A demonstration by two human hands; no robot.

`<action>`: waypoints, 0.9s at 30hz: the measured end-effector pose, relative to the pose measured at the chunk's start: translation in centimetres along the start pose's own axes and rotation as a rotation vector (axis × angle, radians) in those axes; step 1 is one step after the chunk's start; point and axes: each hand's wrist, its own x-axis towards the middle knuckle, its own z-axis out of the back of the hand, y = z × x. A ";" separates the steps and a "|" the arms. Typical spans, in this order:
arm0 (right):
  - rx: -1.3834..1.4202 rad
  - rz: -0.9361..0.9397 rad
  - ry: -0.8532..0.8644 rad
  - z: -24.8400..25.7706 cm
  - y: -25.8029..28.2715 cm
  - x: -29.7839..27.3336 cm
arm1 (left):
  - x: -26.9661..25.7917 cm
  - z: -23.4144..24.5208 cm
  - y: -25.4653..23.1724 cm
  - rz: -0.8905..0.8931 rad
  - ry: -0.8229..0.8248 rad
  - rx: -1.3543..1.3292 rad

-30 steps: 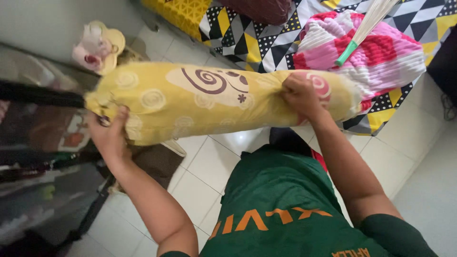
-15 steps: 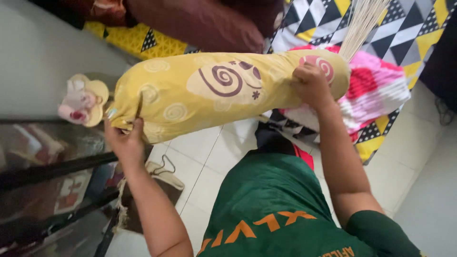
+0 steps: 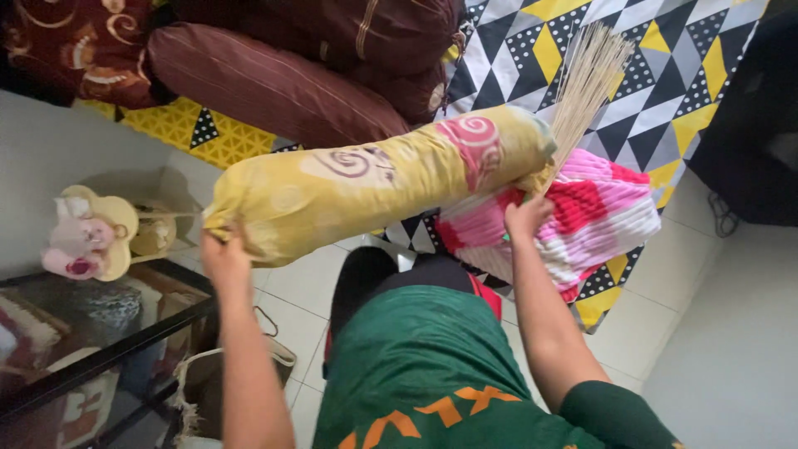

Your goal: Tidying and cleaning pillows and bolsters on a bed by putting on cases and dusting them with a broom.

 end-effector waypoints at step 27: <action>0.245 -0.498 -0.252 -0.3 21.6 -14.6 | 54.1 -6.0 -13.9 -0.636 -0.084 -0.018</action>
